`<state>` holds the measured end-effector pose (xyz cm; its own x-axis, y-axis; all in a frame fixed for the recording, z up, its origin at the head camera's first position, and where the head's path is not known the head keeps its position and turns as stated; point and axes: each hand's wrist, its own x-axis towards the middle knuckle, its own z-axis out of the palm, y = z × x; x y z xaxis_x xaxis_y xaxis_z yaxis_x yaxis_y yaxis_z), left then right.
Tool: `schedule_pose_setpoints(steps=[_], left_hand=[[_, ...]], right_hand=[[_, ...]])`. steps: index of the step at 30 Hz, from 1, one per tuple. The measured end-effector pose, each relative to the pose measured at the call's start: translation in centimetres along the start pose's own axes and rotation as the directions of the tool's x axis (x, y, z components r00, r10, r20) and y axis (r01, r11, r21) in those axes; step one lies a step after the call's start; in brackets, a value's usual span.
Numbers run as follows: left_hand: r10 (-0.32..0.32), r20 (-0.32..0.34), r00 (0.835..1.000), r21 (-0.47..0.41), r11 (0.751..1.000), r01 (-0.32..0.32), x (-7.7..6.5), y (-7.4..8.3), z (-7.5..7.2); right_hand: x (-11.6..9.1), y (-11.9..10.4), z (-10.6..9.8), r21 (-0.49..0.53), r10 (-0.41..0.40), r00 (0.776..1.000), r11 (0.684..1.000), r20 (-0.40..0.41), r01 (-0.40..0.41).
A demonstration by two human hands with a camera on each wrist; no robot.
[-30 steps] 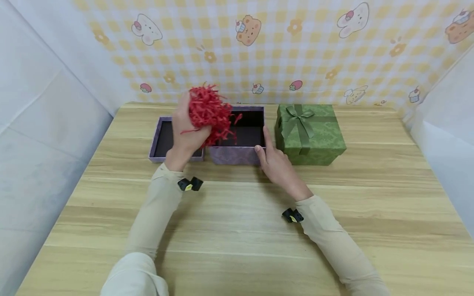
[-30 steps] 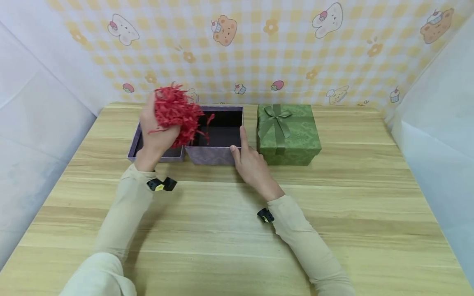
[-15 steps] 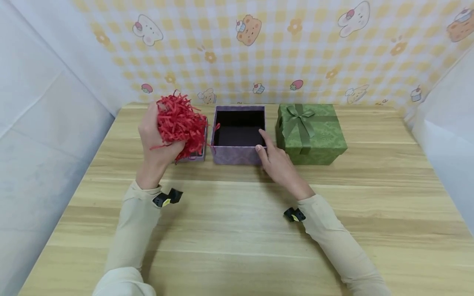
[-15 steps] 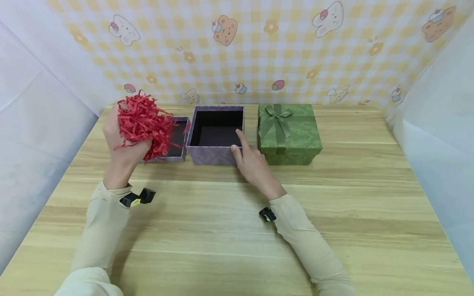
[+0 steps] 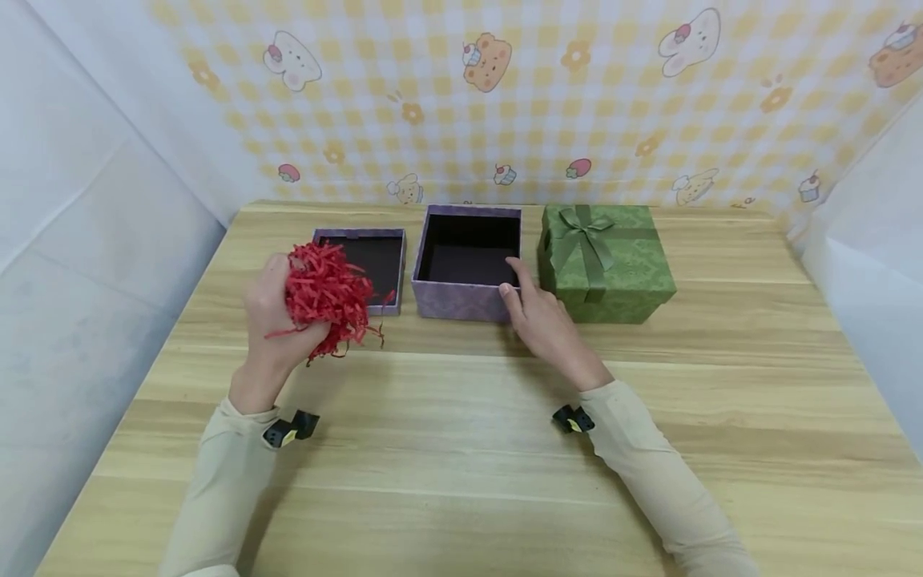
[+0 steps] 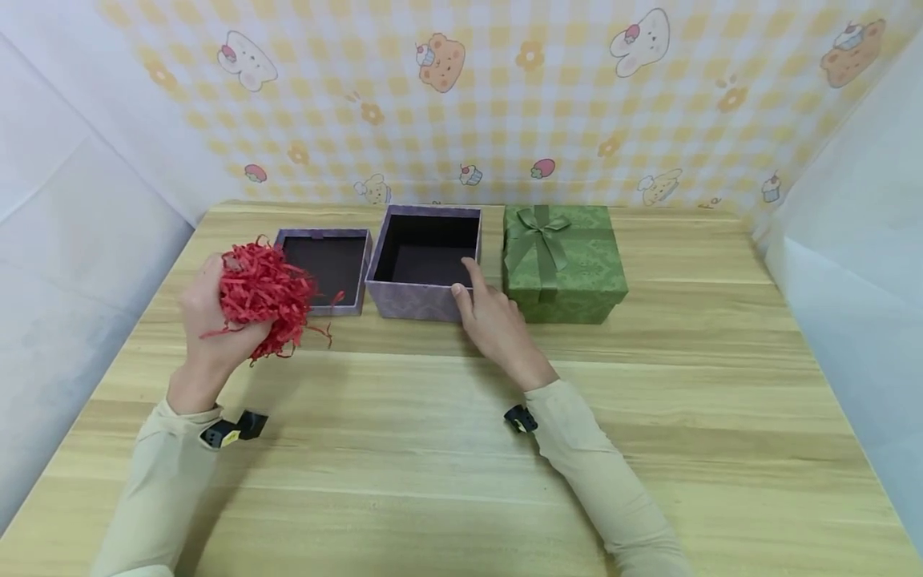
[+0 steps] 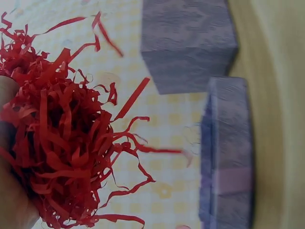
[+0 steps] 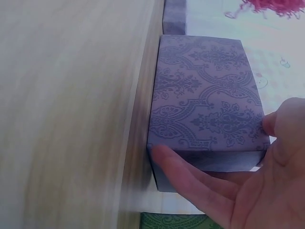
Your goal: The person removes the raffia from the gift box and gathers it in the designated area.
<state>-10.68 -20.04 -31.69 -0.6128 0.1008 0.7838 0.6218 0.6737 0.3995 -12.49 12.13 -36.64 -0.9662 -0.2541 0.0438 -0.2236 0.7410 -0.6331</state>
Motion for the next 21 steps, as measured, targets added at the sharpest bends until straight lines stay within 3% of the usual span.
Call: schedule_pose_setpoints(steps=[5, 15, 21], left_hand=[[-0.033, 0.108, 0.994, 0.046, 0.999, 0.028, -1.8, -0.9, -0.5], [-0.103, 0.151, 0.983, 0.104, 0.991, 0.088, -4.4, -1.8, -1.2], [-0.126, 0.237, 0.963, 0.178, 0.980, 0.085, -5.9, -2.7, -1.6]], right_hand=[[0.0, 0.0, -0.1, -0.013, -0.004, 1.000, 1.000, 0.011, 0.004], [-0.1, -0.1, -0.2, -0.014, 0.000, 1.000, 1.000, 0.015, 0.000], [-0.1, 0.0, -0.2, -0.024, -0.003, 1.000, 1.000, 0.006, 0.003]])
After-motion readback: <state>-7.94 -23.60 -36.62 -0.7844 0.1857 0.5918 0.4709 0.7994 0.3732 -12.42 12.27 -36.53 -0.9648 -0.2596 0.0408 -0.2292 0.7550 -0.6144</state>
